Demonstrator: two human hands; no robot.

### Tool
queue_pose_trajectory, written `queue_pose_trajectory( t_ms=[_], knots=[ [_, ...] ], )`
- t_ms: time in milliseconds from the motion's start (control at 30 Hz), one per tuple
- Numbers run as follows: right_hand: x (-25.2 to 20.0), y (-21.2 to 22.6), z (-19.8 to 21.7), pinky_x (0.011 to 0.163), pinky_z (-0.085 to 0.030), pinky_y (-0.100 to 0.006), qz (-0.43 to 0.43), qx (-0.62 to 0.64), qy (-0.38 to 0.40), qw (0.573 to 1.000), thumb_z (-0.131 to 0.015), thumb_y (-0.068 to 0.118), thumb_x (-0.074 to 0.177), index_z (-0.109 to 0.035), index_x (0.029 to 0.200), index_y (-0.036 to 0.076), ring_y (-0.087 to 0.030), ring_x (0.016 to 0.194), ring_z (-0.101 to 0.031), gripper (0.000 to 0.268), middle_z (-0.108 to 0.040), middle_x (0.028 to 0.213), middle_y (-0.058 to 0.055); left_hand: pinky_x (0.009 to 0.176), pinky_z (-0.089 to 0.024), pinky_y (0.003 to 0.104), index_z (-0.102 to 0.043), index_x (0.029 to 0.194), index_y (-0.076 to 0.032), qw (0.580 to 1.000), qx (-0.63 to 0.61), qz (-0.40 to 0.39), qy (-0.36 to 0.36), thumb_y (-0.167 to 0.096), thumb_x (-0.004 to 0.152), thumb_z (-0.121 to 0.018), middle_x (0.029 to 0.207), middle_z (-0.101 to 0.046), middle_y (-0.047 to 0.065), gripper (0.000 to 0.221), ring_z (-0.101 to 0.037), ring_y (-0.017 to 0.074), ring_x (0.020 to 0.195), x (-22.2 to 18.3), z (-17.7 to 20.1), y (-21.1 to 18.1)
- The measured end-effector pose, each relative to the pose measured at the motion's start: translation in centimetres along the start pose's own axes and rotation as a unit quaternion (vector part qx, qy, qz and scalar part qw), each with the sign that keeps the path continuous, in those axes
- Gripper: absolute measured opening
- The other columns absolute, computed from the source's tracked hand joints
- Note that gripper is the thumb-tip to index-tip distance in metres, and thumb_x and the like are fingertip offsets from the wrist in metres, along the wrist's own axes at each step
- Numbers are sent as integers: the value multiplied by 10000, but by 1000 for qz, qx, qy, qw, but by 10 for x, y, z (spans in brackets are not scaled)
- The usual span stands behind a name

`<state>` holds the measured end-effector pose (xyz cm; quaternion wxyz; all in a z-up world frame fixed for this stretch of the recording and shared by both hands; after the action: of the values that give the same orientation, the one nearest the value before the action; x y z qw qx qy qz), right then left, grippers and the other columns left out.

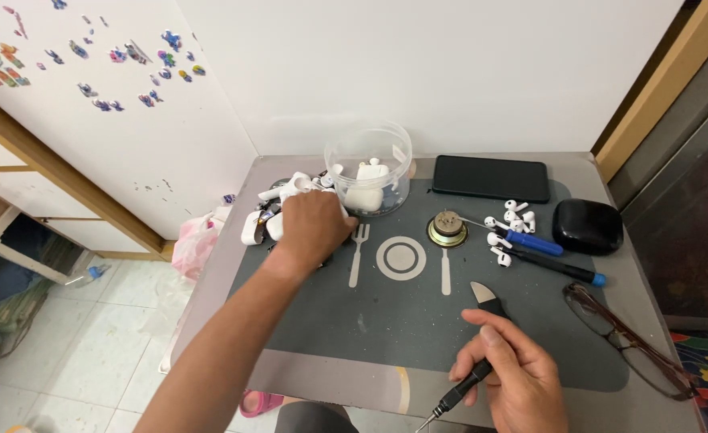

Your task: Disassembling small electronic devices, specifically prying open plastic cases and removing internal components.

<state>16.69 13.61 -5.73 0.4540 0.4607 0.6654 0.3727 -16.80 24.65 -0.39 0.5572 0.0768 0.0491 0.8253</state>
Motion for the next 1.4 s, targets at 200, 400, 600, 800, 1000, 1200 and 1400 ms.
queue_pose_trajectory(
  t_ms=[200, 400, 600, 800, 1000, 1200, 1400],
  knots=[
    [3, -5, 3, 357, -445, -459, 14, 9, 29, 999, -520, 147, 1011, -714, 1289, -92, -377, 543, -597, 415, -631, 600, -273, 477, -360, 336, -602, 601, -177, 992, -33, 10, -118, -294, 723, -677, 578, -602, -4, 185, -586, 214, 530, 5, 1, -7],
    [-9, 56, -13, 367, -470, -429, 47, -21, 6, 999, -620, 130, 898, -754, 1206, -86, -338, 394, -507, 399, -617, 517, -282, 778, -542, 443, -642, 1181, -149, 986, -152, 63, 35, -240, 809, -570, 1038, -714, 96, 390, -664, 301, 971, -3, 34, 14],
    [-32, 89, -10, 411, -472, -427, 2, -71, -23, 997, -633, 162, 912, -766, 1241, -26, -316, 423, -487, 402, -545, 522, -233, 757, -547, 444, -751, 1216, -141, 890, -445, 98, -37, -336, 823, -656, 1055, -738, 178, 449, -687, 350, 931, 1, 45, 68],
    [-49, 94, -19, 456, -474, -425, -37, -138, -22, 989, -647, 193, 926, -778, 1277, 34, -295, 452, -467, 407, -472, 527, -185, 376, -393, 311, -748, 1069, -7, 744, -641, 154, -107, -399, 907, -693, 675, -639, 197, 427, -512, 197, 480, -43, 68, 114],
    [-64, 84, -32, 500, -477, -423, -75, -204, -11, 976, -660, 225, 940, -789, 1312, 94, -274, 482, -446, 415, -400, 532, -137, 798, -549, 324, -719, 1199, -111, 872, -476, -95, -66, -99, 837, -650, 1085, -774, 73, 369, -716, 199, 937, -132, -4, -13],
    [-11, 25, -36, 515, -472, -417, -81, -260, -5, 962, -711, 221, 911, -825, 1242, 53, -257, 469, -428, 388, -337, 490, -117, 663, -572, 276, -590, 1455, -121, 568, -810, 77, 127, -165, 978, -585, 1249, -724, 107, 479, -678, 186, 930, -197, 11, -62],
    [-10, 24, -62, 633, -463, -345, -82, -441, 58, 892, -822, 286, 852, -899, 1047, 115, -174, 653, -536, 270, -600, 734, -52, 996, -512, 294, -536, 1498, -64, 488, -870, 13, 70, -128, 903, -677, 1440, -648, 99, 614, -621, 158, 1237, -191, -23, -68]
  ],
)
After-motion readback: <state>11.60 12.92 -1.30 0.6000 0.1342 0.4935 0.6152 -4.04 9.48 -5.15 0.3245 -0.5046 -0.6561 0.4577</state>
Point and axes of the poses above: each hand's wrist, its own x-axis towards the middle knuckle, its own z-axis out of the back of the hand, y = z × x, the point moved 9 cm from there along x, towards the middle knuckle
